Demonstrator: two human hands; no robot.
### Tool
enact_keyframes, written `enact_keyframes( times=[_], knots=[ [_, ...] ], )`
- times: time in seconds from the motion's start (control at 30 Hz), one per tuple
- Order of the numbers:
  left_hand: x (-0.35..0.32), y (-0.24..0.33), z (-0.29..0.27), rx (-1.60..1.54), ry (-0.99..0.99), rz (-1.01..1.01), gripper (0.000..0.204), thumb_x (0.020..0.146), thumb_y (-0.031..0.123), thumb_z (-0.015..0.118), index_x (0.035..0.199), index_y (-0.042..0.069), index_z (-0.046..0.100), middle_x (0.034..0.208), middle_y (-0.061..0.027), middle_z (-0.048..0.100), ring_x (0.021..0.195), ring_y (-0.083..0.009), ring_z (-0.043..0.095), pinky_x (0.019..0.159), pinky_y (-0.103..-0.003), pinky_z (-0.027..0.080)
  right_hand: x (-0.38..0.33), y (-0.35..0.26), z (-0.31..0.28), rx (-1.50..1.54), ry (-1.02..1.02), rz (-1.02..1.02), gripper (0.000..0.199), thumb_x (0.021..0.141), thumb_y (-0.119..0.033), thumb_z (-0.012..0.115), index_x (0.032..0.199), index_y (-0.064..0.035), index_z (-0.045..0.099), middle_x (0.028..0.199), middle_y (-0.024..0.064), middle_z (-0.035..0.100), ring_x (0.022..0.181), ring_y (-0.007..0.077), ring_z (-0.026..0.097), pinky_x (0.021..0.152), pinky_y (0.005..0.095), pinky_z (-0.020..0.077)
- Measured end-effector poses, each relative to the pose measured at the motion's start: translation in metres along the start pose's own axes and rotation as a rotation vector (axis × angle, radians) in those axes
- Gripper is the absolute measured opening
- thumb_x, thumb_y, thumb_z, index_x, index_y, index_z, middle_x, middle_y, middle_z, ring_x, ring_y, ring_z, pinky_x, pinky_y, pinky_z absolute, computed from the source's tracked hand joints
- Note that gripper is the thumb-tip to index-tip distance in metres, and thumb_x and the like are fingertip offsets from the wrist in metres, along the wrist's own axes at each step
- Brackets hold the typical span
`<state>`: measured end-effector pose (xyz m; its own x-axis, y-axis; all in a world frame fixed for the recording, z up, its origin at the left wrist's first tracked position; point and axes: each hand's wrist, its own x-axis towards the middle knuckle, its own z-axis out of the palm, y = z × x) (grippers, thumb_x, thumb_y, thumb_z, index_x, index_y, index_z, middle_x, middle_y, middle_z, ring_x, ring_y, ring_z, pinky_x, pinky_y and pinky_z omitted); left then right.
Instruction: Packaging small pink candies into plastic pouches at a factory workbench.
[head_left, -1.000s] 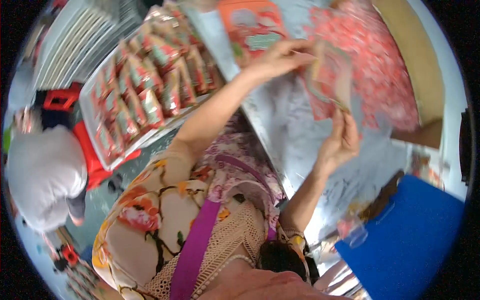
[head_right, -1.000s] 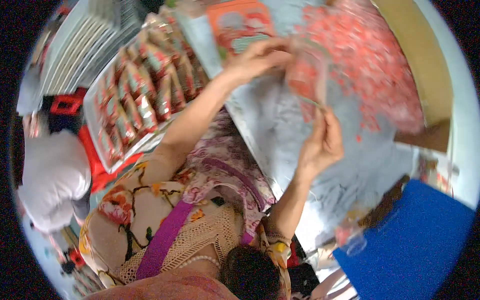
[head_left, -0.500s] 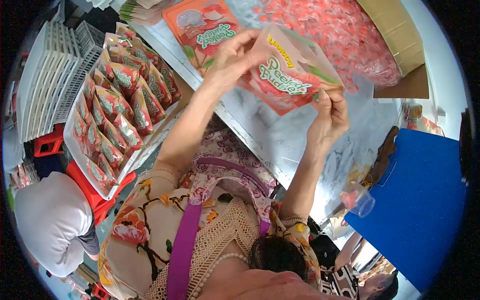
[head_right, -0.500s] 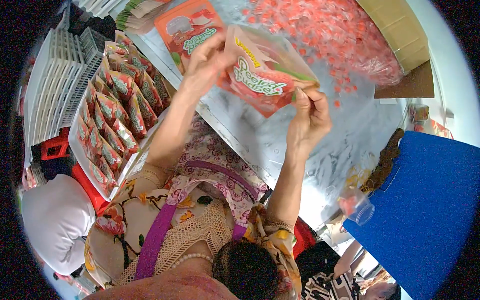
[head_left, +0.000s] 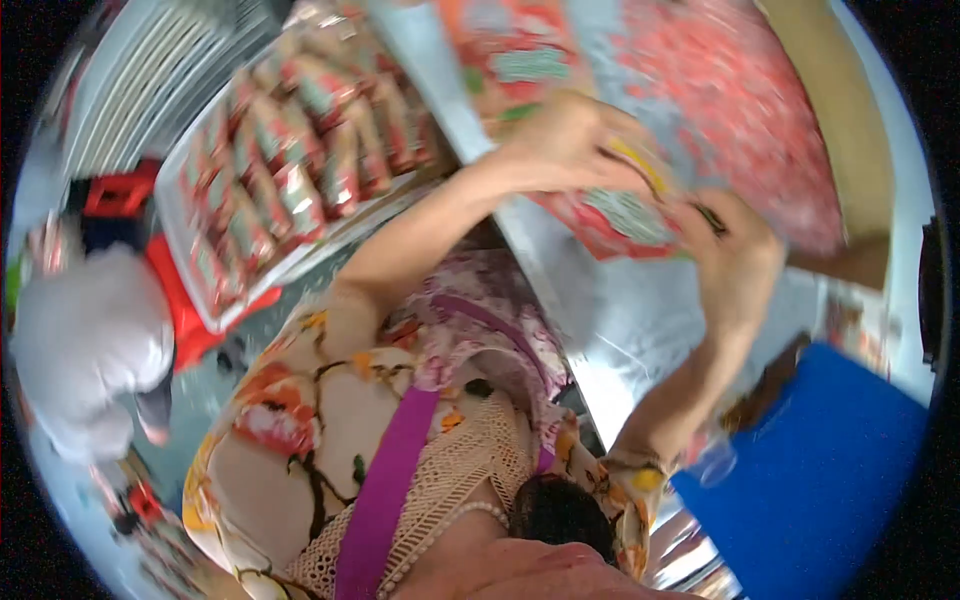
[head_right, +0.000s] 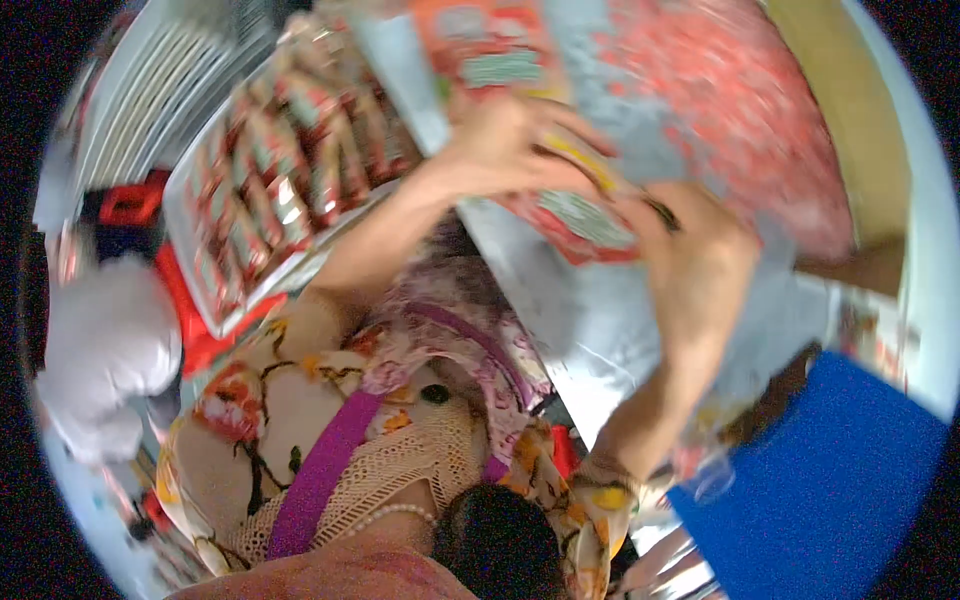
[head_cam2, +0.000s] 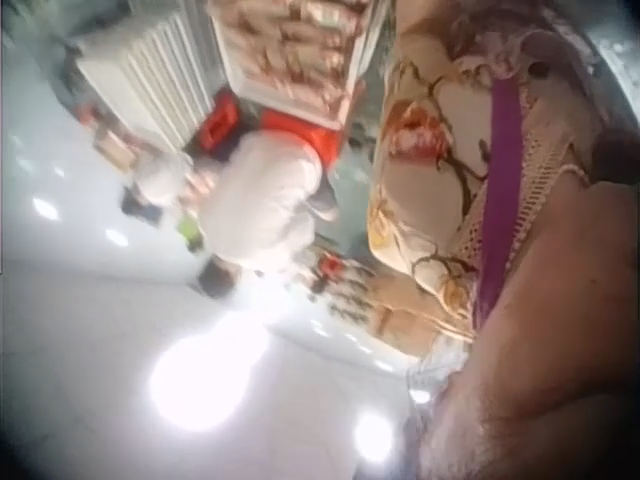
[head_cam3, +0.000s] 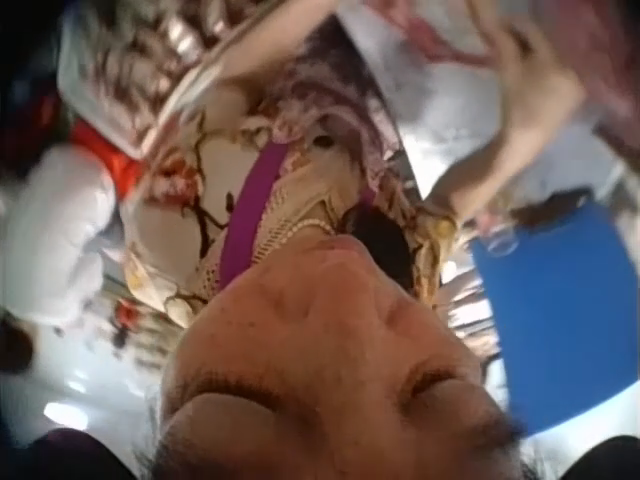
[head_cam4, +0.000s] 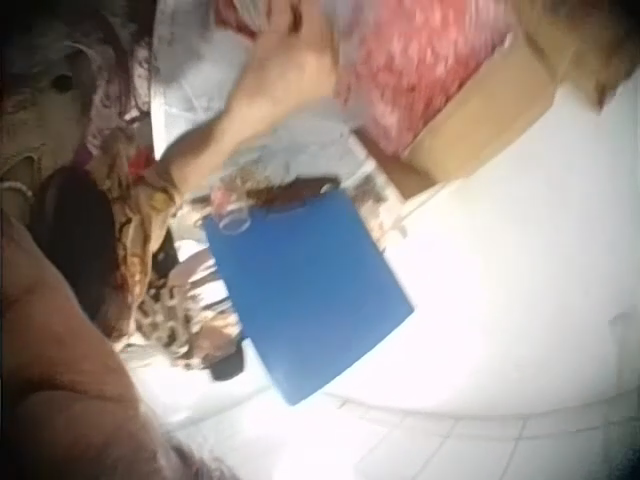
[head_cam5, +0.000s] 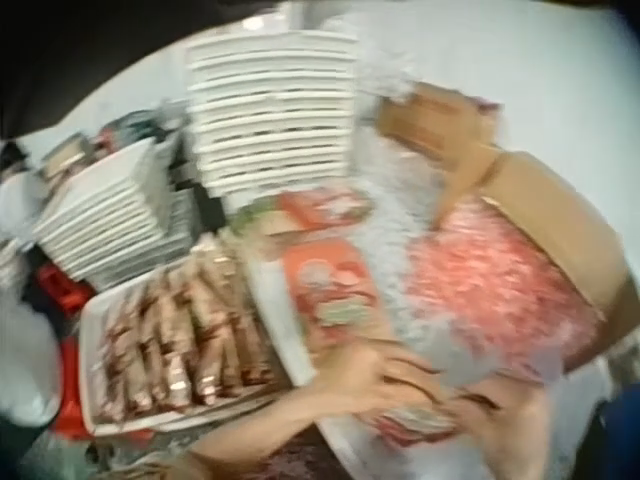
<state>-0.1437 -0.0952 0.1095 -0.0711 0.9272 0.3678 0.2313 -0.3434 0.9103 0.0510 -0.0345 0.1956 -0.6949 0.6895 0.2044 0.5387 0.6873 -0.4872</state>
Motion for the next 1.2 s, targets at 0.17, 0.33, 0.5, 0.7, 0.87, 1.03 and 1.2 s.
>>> enact_keyframes(
  times=[0.17, 0.33, 0.5, 0.7, 0.87, 1.03, 1.2],
  knots=[
    [-0.016, -0.006, -0.002, -0.018, 0.043, 0.015, 0.017, 0.074, 0.015, 0.079, 0.088, 0.006, 0.075, 0.079, -0.0061, 0.07, 0.07, -0.0126, 0.064, 0.058, -0.028, 0.048, 0.003, -0.014, 0.009, -0.005, -0.011, -0.064, 0.014, 0.078, -0.007, 0.072, 0.085, 0.0031, 0.065, 0.067, 0.0112, 0.057, 0.059, 0.0153, 0.05, 0.056, 0.0293, 0.0419],
    [-0.034, 0.0, -0.025, 0.089, 0.165, 0.128, 0.014, 0.073, 0.013, 0.076, 0.083, 0.003, 0.073, 0.073, -0.0055, 0.068, 0.065, -0.0133, 0.062, 0.055, -0.027, 0.047, 0.02, -0.036, 0.015, -0.044, -0.173, -0.195, 0.016, 0.078, -0.008, 0.072, 0.081, 0.0038, 0.062, 0.065, 0.0118, 0.051, 0.056, 0.0193, 0.047, 0.054, 0.0317, 0.0392],
    [-0.053, 0.01, -0.058, -0.036, 0.224, 0.067, 0.016, 0.071, 0.018, 0.076, 0.077, 0.004, 0.073, 0.064, -0.0074, 0.064, 0.054, -0.0162, 0.059, 0.05, -0.03, 0.044, 0.034, -0.071, 0.026, -0.02, -0.197, -0.295, 0.014, 0.079, -0.006, 0.071, 0.081, 0.0041, 0.061, 0.066, 0.0124, 0.052, 0.056, 0.0207, 0.048, 0.053, 0.0317, 0.039],
    [-0.077, 0.015, -0.098, -0.021, 0.29, 0.051, 0.02, 0.072, 0.019, 0.079, 0.08, 0.002, 0.073, 0.068, -0.008, 0.067, 0.058, -0.016, 0.062, 0.053, -0.028, 0.047, 0.053, -0.101, 0.055, 0.026, -0.215, -0.336, 0.015, 0.075, -0.006, 0.074, 0.078, 0.0012, 0.061, 0.068, 0.0117, 0.057, 0.056, 0.0261, 0.054, 0.052, 0.0333, 0.0406],
    [-0.102, 0.012, -0.14, 0.053, 0.206, -0.082, 0.023, 0.077, 0.02, 0.078, 0.091, 0.003, 0.073, 0.078, -0.0082, 0.068, 0.07, -0.0123, 0.063, 0.059, -0.028, 0.048, 0.066, -0.107, 0.077, 0.094, -0.31, -0.377, 0.017, 0.073, -0.008, 0.075, 0.081, 0.0011, 0.063, 0.07, 0.0131, 0.058, 0.057, 0.0293, 0.054, 0.052, 0.0348, 0.0408],
    [-0.146, -0.015, -0.218, 0.19, 0.209, -0.29, 0.023, 0.085, 0.01, 0.067, 0.108, 0.003, 0.068, 0.095, -0.0118, 0.067, 0.084, -0.0191, 0.066, 0.072, -0.03, 0.052, 0.077, -0.113, 0.091, 0.151, -0.28, -0.293, 0.017, 0.078, -0.006, 0.073, 0.088, 0.0037, 0.063, 0.067, 0.0097, 0.055, 0.056, 0.016, 0.045, 0.052, 0.0285, 0.0384],
    [-0.199, -0.086, -0.286, 0.974, -0.198, -0.349, 0.027, 0.076, -0.002, 0.064, 0.102, 0.004, 0.067, 0.114, -0.0084, 0.061, 0.109, -0.0284, 0.054, 0.092, -0.038, 0.046, 0.097, -0.119, 0.119, 0.324, -0.306, -0.162, 0.011, 0.082, -0.001, 0.068, 0.092, 0.0046, 0.064, 0.069, -0.0007, 0.057, 0.061, 0.0071, 0.046, 0.053, 0.0251, 0.0394]
  ],
)
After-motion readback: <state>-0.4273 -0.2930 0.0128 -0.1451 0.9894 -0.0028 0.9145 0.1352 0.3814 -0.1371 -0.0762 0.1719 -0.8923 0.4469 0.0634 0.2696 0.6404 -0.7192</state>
